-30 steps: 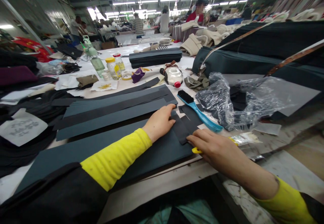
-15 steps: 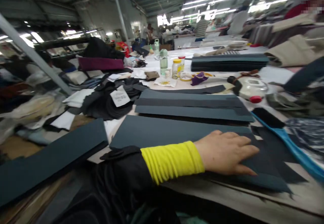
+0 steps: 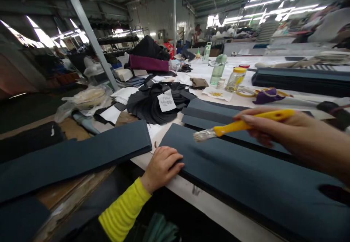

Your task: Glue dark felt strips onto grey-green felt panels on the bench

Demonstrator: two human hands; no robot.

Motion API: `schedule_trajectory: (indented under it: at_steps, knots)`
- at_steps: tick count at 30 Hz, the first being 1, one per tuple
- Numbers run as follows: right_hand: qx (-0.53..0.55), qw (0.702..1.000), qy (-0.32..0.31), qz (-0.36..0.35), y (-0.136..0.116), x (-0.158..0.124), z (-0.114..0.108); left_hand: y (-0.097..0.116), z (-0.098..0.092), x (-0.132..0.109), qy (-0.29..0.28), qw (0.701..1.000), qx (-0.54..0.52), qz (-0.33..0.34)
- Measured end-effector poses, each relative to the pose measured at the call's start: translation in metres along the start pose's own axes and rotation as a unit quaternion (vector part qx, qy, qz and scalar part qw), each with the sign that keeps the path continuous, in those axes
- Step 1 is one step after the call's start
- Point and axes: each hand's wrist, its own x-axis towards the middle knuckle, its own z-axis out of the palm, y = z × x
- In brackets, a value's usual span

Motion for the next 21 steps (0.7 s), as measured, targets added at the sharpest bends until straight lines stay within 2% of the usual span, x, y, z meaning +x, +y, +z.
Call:
schedule_trajectory:
  at_steps: [2,4,7,10,12,14,17,21]
  knots:
    - [0.170,0.979,-0.025,0.111,-0.022,0.026,0.033,-0.003,0.005,-0.003,0.027,0.999,-0.002,0.019]
    - [0.248,0.954,-0.027,0.164,-0.038,0.044,0.064,-0.004,0.009,-0.002,0.058,0.997,-0.001,0.041]
    - [0.269,0.945,-0.033,0.182,-0.048,0.059,0.094,-0.005,0.011,-0.001,0.079,0.995,0.000,0.057]
    - [0.253,0.947,-0.051,0.188,-0.047,0.065,0.105,-0.006,0.010,0.000,0.074,0.996,-0.002,0.054]
    - [0.245,0.948,-0.056,0.197,-0.042,0.062,0.102,-0.006,0.010,0.000,0.069,0.996,-0.003,0.051]
    - [0.230,0.949,-0.057,0.207,-0.035,0.052,0.090,-0.006,0.009,0.000,0.064,0.997,-0.002,0.050]
    - [0.189,0.952,-0.041,0.238,-0.017,0.025,0.057,-0.005,0.009,0.001,0.062,0.996,0.006,0.056]
    - [0.140,0.950,0.004,0.278,0.012,-0.031,0.003,-0.008,0.010,0.000,0.062,0.995,0.028,0.076]
